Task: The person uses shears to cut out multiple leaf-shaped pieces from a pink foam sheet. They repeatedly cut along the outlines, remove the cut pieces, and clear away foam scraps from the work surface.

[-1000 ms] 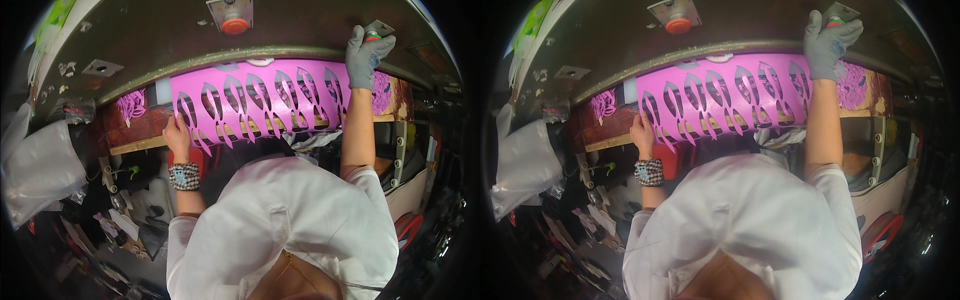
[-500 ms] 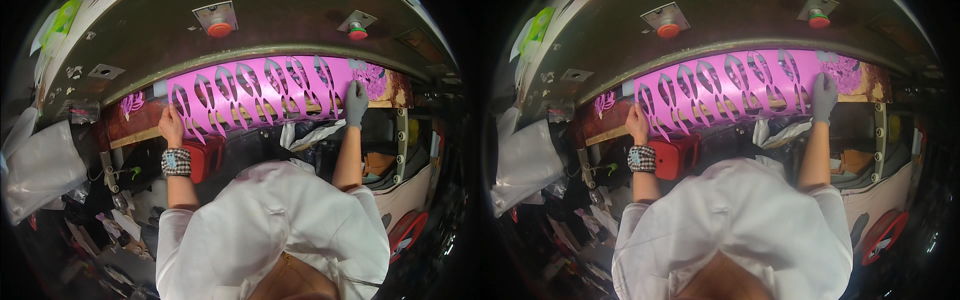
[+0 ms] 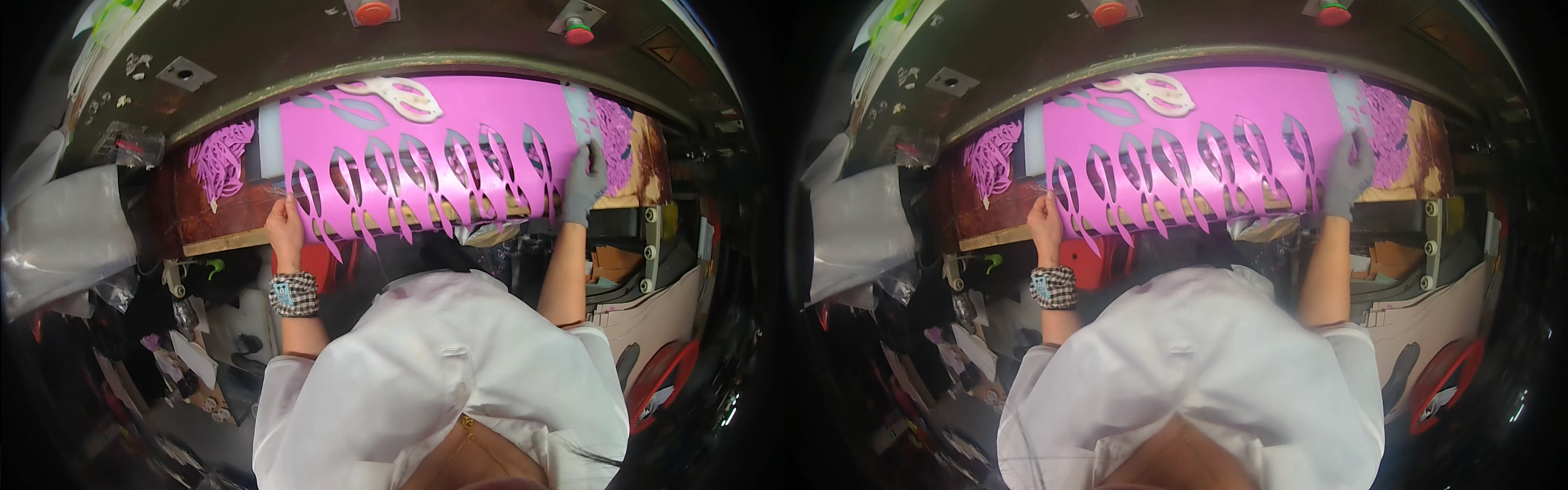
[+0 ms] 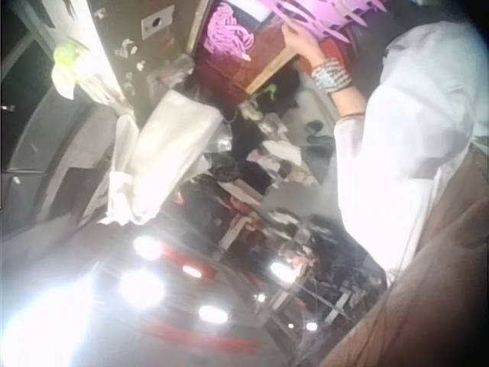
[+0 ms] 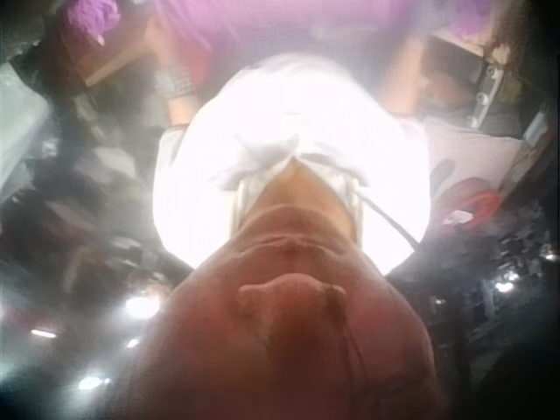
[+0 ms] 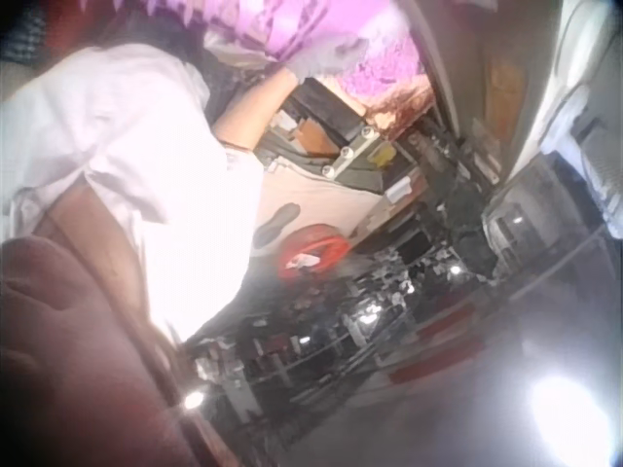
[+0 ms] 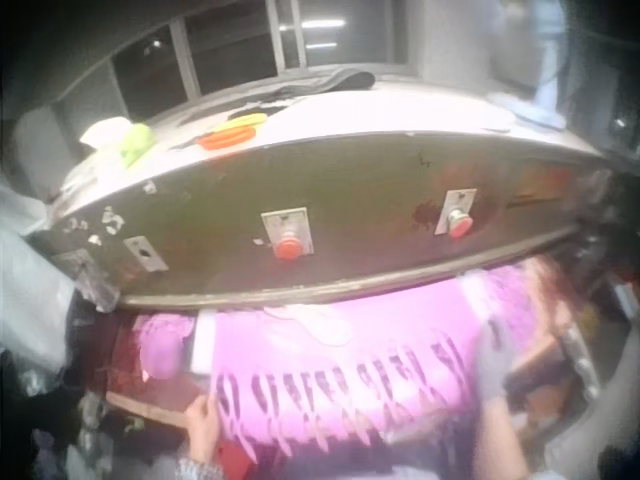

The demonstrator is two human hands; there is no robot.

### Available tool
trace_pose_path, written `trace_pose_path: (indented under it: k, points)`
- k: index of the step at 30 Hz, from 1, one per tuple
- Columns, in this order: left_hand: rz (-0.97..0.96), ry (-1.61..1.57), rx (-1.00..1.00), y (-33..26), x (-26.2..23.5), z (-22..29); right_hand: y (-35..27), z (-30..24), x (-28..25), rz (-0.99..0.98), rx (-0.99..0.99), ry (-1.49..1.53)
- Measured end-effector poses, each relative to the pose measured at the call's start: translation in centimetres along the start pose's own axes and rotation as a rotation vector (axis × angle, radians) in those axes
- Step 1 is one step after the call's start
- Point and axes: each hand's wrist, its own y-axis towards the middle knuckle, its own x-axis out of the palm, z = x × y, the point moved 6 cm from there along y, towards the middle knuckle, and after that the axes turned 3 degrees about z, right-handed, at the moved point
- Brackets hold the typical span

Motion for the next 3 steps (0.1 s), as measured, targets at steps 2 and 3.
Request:
trace_pose_path:
  k: [2,3]
  points:
    - [0.127,-0.012,0.018,-0.1,-1.9,0.8,-2.6,-5.9,3.5,-0.145,-0.221,-0.034]
    - [0.169,0.059,0.032,0.5,-2.5,1.5,-4.8,-9.4,6.7,-0.284,-0.339,-0.009]
